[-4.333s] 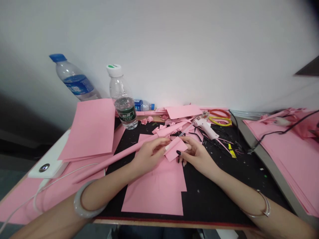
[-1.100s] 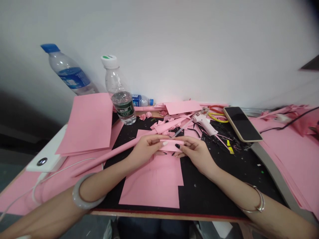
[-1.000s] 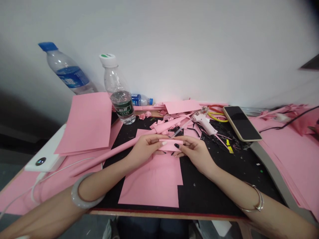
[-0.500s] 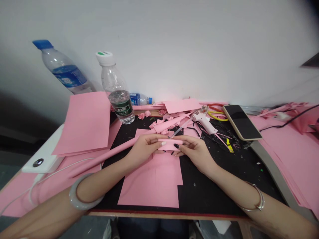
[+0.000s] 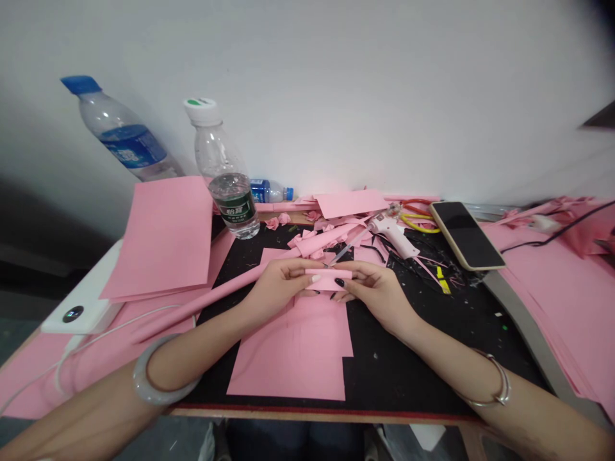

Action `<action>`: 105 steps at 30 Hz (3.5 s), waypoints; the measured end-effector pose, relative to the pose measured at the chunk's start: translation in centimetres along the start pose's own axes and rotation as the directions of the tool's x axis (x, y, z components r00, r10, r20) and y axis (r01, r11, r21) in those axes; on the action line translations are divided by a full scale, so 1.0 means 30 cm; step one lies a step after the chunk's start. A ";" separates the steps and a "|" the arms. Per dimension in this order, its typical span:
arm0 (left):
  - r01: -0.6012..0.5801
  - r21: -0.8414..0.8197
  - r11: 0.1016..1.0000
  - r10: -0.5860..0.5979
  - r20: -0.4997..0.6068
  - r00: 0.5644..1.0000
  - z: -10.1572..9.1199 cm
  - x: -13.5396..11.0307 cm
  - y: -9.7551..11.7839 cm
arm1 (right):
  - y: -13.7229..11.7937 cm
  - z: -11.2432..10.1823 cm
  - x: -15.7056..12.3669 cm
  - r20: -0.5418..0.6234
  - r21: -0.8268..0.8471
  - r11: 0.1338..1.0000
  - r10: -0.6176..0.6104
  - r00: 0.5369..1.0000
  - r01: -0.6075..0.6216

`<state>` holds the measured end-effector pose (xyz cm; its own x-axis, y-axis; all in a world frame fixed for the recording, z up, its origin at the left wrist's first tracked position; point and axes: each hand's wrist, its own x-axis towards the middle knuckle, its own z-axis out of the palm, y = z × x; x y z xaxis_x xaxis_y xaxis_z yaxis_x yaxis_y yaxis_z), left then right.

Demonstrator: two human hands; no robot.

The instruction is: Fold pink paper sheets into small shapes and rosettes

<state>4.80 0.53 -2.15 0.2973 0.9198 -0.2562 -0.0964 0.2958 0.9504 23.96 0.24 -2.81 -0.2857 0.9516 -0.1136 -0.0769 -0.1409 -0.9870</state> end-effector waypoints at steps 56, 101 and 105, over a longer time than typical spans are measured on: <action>-0.108 0.127 0.986 0.084 0.179 0.980 0.038 -0.027 -0.026 | -0.009 0.023 -0.048 0.203 -0.575 0.779 -0.161 0.966 0.251; -0.265 0.475 0.839 0.238 0.118 0.964 0.005 -0.026 -0.002 | -0.004 -0.001 -0.047 0.195 -0.539 0.801 -0.182 0.964 0.261; -0.245 0.552 0.797 0.267 0.042 0.963 0.010 -0.032 0.016 | -0.007 0.002 -0.048 0.182 -0.535 0.806 -0.181 0.966 0.252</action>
<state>4.74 -0.29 -1.40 0.3008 0.9536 0.0141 0.3747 -0.1318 0.9177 24.32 -1.11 -2.45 -0.4361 0.8954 0.0897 0.3775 0.2725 -0.8850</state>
